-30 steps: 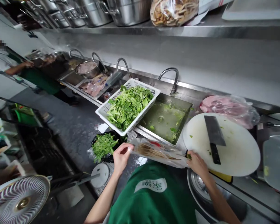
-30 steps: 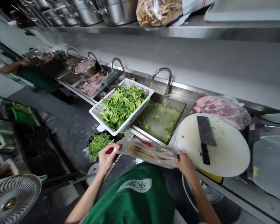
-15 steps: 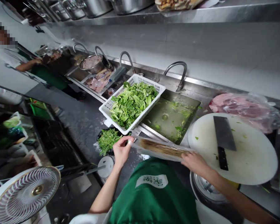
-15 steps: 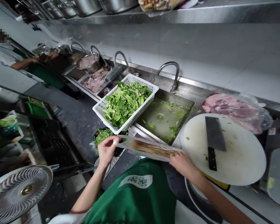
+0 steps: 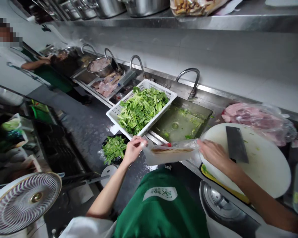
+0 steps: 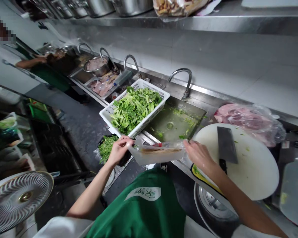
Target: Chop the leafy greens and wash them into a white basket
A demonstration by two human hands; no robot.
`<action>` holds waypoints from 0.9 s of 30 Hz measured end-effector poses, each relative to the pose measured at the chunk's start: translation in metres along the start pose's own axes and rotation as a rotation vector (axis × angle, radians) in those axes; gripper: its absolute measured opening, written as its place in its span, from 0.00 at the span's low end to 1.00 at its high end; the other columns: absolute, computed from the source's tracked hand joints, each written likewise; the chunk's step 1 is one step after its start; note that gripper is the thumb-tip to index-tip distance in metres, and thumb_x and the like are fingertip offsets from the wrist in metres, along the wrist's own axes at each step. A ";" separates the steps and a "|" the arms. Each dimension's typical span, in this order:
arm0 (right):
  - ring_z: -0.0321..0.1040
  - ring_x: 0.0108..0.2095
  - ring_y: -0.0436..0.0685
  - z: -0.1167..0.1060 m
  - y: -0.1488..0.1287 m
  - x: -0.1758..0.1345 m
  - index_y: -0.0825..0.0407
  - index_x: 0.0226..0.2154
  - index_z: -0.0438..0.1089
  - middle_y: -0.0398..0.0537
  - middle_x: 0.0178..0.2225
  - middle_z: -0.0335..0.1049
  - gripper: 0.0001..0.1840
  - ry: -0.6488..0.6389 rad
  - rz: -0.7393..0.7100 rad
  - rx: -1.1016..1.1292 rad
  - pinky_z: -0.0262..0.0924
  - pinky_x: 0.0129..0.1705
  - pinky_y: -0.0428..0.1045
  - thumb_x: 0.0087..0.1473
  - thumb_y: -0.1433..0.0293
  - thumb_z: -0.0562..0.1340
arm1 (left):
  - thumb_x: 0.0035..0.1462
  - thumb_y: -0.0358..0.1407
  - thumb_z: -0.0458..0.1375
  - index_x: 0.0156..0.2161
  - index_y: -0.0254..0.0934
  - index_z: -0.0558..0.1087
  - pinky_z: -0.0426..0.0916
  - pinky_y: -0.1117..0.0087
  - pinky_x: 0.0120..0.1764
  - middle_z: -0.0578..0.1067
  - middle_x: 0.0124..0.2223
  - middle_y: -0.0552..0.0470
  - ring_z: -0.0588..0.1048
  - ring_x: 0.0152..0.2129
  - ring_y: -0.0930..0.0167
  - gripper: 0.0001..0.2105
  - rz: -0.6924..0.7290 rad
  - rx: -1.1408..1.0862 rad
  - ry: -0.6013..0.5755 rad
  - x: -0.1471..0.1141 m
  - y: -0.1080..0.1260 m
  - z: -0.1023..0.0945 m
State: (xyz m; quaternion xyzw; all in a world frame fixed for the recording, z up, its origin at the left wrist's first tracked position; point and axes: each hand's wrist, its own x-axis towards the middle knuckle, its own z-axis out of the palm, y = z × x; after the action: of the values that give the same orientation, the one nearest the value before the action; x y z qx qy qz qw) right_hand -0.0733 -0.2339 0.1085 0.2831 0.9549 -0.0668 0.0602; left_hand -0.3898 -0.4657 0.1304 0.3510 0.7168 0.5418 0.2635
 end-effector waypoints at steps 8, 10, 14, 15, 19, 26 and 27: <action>0.74 0.30 0.59 0.039 -0.029 0.048 0.55 0.49 0.74 0.48 0.28 0.76 0.22 -0.240 0.054 0.773 0.66 0.35 0.50 0.59 0.62 0.55 | 0.58 0.58 0.61 0.28 0.33 0.78 0.69 0.69 0.32 0.78 0.27 0.45 0.75 0.25 0.67 0.26 -0.113 -0.014 -0.055 -0.026 0.013 0.019; 0.75 0.33 0.60 0.037 -0.073 0.051 0.54 0.53 0.71 0.50 0.32 0.78 0.27 -0.259 -0.063 0.777 0.68 0.37 0.51 0.53 0.60 0.62 | 0.63 0.53 0.59 0.31 0.34 0.80 0.68 0.69 0.35 0.80 0.31 0.45 0.76 0.29 0.66 0.22 0.073 0.149 -0.142 -0.042 0.036 0.036; 0.75 0.47 0.65 0.032 -0.148 0.044 0.51 0.64 0.62 0.55 0.48 0.77 0.40 -0.338 -0.337 0.799 0.69 0.48 0.56 0.51 0.57 0.66 | 0.69 0.49 0.53 0.34 0.35 0.81 0.67 0.70 0.38 0.80 0.31 0.45 0.76 0.30 0.67 0.23 0.098 0.248 -0.139 -0.070 0.052 0.040; 0.74 0.50 0.66 0.031 -0.163 0.044 0.49 0.64 0.62 0.55 0.50 0.76 0.40 -0.339 -0.410 0.797 0.69 0.51 0.58 0.51 0.56 0.67 | 0.69 0.49 0.53 0.33 0.34 0.81 0.67 0.70 0.37 0.79 0.30 0.46 0.76 0.29 0.68 0.23 0.066 0.261 -0.089 -0.076 0.049 0.034; 0.73 0.51 0.65 0.034 -0.230 0.066 0.49 0.54 0.73 0.56 0.49 0.76 0.23 -0.317 -0.698 0.818 0.66 0.55 0.57 0.56 0.65 0.60 | 0.68 0.48 0.54 0.32 0.34 0.79 0.66 0.71 0.36 0.78 0.31 0.46 0.74 0.28 0.69 0.22 -0.051 0.299 0.133 -0.097 0.026 0.002; 0.76 0.35 0.61 0.072 -0.343 0.120 0.53 0.37 0.77 0.54 0.32 0.79 0.18 -0.323 -0.681 0.757 0.64 0.38 0.48 0.58 0.68 0.52 | 0.67 0.40 0.57 0.45 0.35 0.80 0.67 0.70 0.41 0.78 0.37 0.47 0.74 0.34 0.68 0.12 -0.180 0.296 0.264 -0.150 -0.021 -0.085; 0.76 0.34 0.61 0.081 -0.355 0.126 0.53 0.35 0.77 0.54 0.31 0.79 0.19 -0.315 -0.660 0.739 0.64 0.38 0.48 0.58 0.66 0.51 | 0.66 0.40 0.57 0.47 0.35 0.80 0.67 0.70 0.40 0.78 0.37 0.48 0.73 0.33 0.69 0.13 -0.204 0.279 0.268 -0.165 -0.034 -0.105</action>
State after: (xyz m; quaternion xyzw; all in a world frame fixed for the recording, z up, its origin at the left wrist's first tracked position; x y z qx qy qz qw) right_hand -0.3667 -0.4753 0.0424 -0.0439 0.8854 -0.4567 0.0749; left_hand -0.3750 -0.6633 0.1261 0.2347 0.8452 0.4496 0.1683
